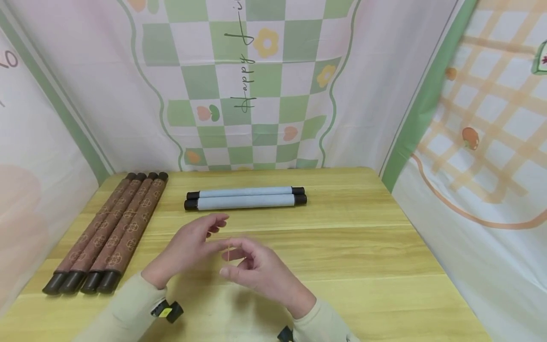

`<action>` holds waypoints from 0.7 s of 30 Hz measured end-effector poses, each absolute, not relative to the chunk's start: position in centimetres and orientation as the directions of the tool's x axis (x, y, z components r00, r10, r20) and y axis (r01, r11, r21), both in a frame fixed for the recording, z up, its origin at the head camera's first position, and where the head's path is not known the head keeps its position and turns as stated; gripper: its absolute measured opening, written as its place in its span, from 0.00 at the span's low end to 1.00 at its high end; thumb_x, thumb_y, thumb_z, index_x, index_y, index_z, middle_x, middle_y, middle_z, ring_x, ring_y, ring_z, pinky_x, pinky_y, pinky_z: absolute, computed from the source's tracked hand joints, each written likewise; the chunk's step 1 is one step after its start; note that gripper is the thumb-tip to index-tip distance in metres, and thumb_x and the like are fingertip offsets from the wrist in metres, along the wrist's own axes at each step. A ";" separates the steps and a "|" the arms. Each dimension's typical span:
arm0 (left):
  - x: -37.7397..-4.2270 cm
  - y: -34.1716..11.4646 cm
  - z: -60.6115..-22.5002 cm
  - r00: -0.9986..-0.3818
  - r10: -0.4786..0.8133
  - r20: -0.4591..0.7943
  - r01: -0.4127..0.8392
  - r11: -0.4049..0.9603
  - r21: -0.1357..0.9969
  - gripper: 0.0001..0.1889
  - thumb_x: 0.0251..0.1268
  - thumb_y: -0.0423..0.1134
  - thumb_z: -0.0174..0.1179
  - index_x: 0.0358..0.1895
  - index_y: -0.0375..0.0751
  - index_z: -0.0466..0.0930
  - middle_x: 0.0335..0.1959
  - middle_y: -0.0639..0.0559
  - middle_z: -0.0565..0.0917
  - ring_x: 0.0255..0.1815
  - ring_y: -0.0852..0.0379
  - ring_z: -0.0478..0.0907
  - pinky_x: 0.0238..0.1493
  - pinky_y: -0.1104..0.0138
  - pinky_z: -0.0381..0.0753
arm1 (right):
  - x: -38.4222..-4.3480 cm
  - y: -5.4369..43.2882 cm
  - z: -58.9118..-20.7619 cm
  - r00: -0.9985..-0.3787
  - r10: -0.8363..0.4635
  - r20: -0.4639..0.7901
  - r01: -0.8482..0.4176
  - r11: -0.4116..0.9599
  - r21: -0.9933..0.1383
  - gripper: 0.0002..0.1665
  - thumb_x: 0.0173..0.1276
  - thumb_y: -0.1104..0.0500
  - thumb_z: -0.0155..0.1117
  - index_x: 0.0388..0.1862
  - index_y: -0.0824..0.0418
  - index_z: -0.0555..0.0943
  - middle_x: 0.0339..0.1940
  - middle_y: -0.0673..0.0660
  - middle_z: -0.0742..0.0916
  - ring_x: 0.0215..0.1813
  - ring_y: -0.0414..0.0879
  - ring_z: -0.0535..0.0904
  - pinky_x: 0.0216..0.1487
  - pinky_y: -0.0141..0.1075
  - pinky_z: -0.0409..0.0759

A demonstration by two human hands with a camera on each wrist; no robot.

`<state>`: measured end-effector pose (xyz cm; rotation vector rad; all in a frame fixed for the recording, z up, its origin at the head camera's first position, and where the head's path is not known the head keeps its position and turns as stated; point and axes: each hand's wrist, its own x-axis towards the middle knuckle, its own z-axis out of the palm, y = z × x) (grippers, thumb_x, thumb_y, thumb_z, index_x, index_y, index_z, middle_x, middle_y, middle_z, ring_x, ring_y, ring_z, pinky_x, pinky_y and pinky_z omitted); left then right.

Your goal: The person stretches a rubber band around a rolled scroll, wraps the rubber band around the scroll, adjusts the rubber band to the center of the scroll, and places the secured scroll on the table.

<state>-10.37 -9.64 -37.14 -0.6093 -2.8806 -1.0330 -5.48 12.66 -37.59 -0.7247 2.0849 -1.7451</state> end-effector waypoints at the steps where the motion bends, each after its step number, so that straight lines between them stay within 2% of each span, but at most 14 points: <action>1: -10.7 -9.7 -37.1 -0.922 0.357 0.154 0.375 0.716 0.589 0.31 0.67 0.47 0.71 0.72 0.44 0.75 0.61 0.46 0.85 0.60 0.47 0.83 0.60 0.50 0.83 | -5.4 12.6 -37.6 -0.816 -0.574 0.068 -0.178 0.138 -0.974 0.27 0.74 0.56 0.69 0.71 0.51 0.77 0.60 0.61 0.86 0.50 0.51 0.87 0.49 0.37 0.87; 7: -13.1 -10.2 -37.4 -0.910 0.393 0.135 0.407 0.780 0.474 0.40 0.66 0.51 0.72 0.77 0.41 0.68 0.73 0.42 0.76 0.72 0.42 0.74 0.71 0.46 0.74 | -5.0 12.6 -37.7 -0.800 -0.599 0.026 -0.191 0.215 -0.958 0.26 0.73 0.53 0.70 0.69 0.46 0.78 0.60 0.58 0.87 0.43 0.46 0.87 0.48 0.36 0.86; 15: -16.0 -10.5 -38.0 -0.897 0.418 0.140 0.438 0.802 0.406 0.45 0.65 0.53 0.72 0.80 0.39 0.63 0.76 0.38 0.72 0.75 0.38 0.70 0.75 0.44 0.69 | -4.8 12.6 -37.9 -0.790 -0.613 0.029 -0.245 0.272 -0.930 0.26 0.73 0.49 0.71 0.68 0.44 0.79 0.58 0.54 0.88 0.40 0.42 0.87 0.47 0.35 0.86; 21: -18.0 -10.2 -38.4 -0.904 0.416 0.103 0.418 0.806 0.419 0.46 0.67 0.55 0.70 0.81 0.40 0.60 0.78 0.39 0.69 0.77 0.38 0.67 0.77 0.44 0.66 | -4.8 12.5 -38.0 -0.782 -0.622 0.037 -0.270 0.284 -0.920 0.25 0.73 0.49 0.71 0.67 0.44 0.79 0.58 0.54 0.88 0.40 0.41 0.87 0.48 0.35 0.86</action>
